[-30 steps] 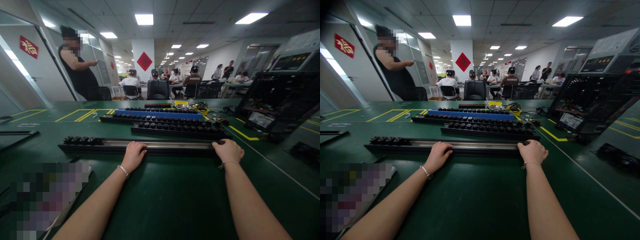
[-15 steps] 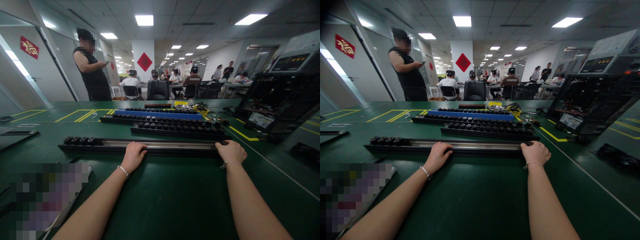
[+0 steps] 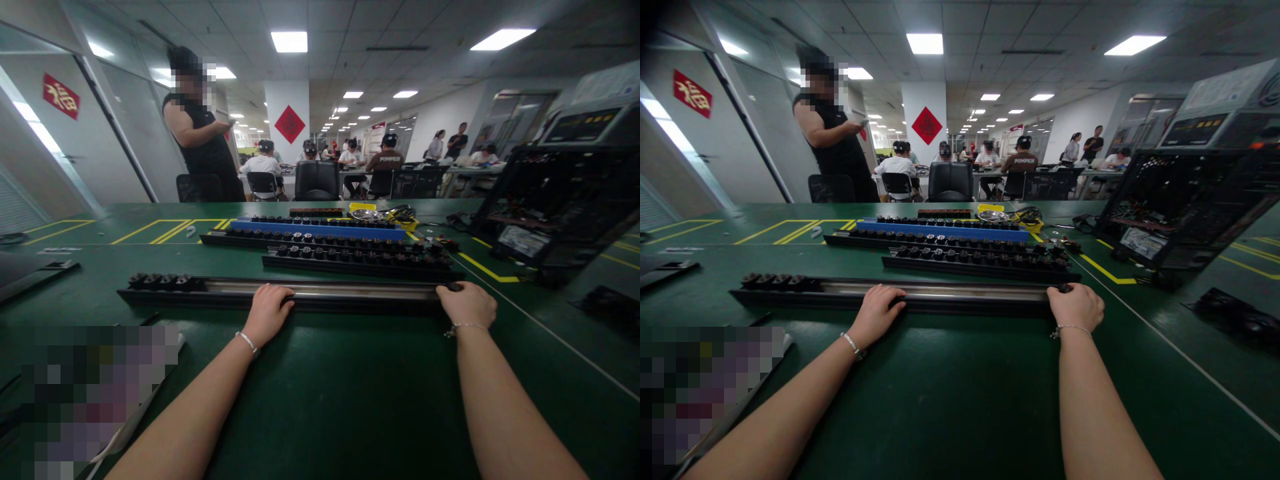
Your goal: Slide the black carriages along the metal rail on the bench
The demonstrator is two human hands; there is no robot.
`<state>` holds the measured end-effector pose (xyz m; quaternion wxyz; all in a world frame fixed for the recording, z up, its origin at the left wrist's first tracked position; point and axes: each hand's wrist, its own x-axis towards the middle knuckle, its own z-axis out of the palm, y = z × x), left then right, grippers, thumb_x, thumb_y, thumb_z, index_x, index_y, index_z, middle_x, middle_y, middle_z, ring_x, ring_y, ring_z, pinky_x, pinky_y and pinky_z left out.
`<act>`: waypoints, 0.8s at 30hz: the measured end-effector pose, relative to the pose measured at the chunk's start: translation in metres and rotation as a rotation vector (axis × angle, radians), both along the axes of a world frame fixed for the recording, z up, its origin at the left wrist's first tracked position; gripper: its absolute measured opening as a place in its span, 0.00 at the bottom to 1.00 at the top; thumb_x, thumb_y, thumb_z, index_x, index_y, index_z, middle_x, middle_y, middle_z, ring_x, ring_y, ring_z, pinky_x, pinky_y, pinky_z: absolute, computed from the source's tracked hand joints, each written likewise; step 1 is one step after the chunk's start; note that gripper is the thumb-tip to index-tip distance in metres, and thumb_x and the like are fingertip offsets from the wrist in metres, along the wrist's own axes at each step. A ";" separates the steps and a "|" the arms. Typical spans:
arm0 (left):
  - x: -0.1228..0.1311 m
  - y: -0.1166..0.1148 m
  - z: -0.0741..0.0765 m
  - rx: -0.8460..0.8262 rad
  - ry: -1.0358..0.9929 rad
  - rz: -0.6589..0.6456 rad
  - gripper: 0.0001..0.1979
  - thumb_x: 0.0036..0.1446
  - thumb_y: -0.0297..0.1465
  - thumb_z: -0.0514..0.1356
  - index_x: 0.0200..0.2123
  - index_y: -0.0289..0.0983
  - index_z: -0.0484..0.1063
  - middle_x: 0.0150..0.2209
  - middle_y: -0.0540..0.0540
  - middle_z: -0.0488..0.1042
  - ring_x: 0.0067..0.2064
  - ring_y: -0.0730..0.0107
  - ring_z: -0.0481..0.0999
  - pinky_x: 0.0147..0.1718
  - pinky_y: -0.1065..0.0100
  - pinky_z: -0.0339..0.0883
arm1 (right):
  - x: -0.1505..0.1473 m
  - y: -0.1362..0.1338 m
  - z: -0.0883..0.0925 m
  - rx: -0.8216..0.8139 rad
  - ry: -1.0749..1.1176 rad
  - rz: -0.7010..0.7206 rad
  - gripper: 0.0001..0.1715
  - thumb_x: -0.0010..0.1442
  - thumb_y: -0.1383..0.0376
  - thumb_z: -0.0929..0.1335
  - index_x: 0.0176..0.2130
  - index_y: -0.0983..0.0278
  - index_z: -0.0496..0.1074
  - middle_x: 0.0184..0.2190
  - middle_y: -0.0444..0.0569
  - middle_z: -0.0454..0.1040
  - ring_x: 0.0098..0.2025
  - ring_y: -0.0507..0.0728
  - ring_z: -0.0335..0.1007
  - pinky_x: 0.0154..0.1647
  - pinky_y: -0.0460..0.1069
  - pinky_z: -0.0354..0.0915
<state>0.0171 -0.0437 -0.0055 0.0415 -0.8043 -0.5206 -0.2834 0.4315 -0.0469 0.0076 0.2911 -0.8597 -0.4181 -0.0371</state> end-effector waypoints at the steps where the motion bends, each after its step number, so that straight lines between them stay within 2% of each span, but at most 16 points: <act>1: 0.000 0.000 0.000 -0.002 -0.001 0.000 0.07 0.56 0.31 0.56 0.39 0.41 0.71 0.39 0.47 0.76 0.45 0.60 0.71 0.54 0.52 0.56 | 0.000 0.000 0.000 0.000 0.018 -0.048 0.29 0.50 0.52 0.62 0.45 0.67 0.71 0.47 0.62 0.68 0.51 0.70 0.60 0.50 0.64 0.59; 3: 0.000 0.000 0.000 -0.006 -0.005 -0.001 0.07 0.56 0.31 0.56 0.39 0.41 0.71 0.39 0.47 0.76 0.45 0.60 0.71 0.53 0.52 0.56 | 0.000 0.000 0.001 0.002 0.051 -0.100 0.28 0.49 0.51 0.63 0.44 0.65 0.72 0.47 0.60 0.69 0.50 0.70 0.61 0.49 0.62 0.60; 10: 0.000 0.000 -0.001 0.006 -0.008 0.002 0.07 0.56 0.31 0.56 0.38 0.42 0.71 0.39 0.47 0.76 0.44 0.61 0.71 0.53 0.52 0.56 | -0.001 0.000 0.002 0.019 0.077 -0.100 0.28 0.48 0.51 0.63 0.44 0.65 0.71 0.46 0.62 0.70 0.49 0.72 0.61 0.45 0.64 0.62; 24: 0.000 0.000 -0.002 0.003 -0.021 -0.001 0.07 0.56 0.31 0.57 0.39 0.42 0.70 0.40 0.47 0.76 0.45 0.62 0.72 0.55 0.52 0.55 | -0.005 -0.006 0.004 0.002 0.006 -0.093 0.30 0.50 0.52 0.62 0.48 0.65 0.70 0.49 0.61 0.67 0.49 0.72 0.60 0.45 0.63 0.61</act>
